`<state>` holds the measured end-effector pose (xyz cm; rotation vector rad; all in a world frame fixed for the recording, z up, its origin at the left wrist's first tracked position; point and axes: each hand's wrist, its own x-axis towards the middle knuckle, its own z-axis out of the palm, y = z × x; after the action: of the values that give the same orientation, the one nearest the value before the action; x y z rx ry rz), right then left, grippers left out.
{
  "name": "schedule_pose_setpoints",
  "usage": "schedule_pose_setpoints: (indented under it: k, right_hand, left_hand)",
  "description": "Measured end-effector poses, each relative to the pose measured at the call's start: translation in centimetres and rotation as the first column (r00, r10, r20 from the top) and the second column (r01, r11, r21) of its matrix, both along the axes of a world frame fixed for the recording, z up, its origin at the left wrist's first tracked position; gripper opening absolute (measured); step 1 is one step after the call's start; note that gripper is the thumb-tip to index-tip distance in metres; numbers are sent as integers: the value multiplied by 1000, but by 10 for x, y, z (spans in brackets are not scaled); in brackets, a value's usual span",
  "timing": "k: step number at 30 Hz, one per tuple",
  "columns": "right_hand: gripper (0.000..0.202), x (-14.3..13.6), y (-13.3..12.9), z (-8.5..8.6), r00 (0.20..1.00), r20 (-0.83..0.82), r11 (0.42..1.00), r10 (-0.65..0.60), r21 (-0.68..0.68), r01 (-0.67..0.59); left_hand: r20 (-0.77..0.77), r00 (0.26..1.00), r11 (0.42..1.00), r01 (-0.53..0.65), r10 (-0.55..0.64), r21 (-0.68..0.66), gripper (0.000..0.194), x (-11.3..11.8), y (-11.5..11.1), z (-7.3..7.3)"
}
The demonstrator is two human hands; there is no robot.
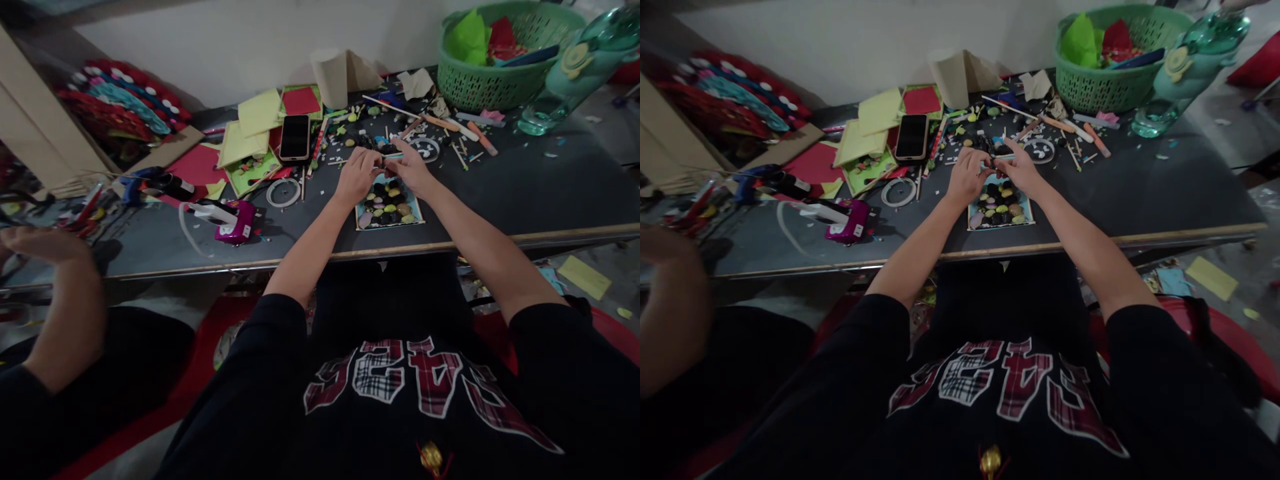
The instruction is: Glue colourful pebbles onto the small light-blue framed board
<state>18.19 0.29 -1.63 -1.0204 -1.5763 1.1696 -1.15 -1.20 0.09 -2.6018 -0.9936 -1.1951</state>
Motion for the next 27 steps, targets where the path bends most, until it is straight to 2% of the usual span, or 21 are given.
schedule_pose_setpoints:
  k: [5,12,20,27]
  right_hand:
    - [125,0,-1,1,1000,0,1000,-15,12,15]
    - [128,-1,-2,1,999,36,999,-9,45,7]
    - [138,-1,-4,4,999,51,999,7,31,-9]
    - [134,0,-4,1,998,61,999,18,33,-20]
  left_hand:
    - [14,998,998,-69,69,6,62,-3,-2,5]
    - [0,996,996,-91,91,-6,61,-7,4,-3]
    - [-27,998,997,-47,49,57,59,-7,1,2]
    - [-70,998,999,4,-6,-38,56,-4,3,5]
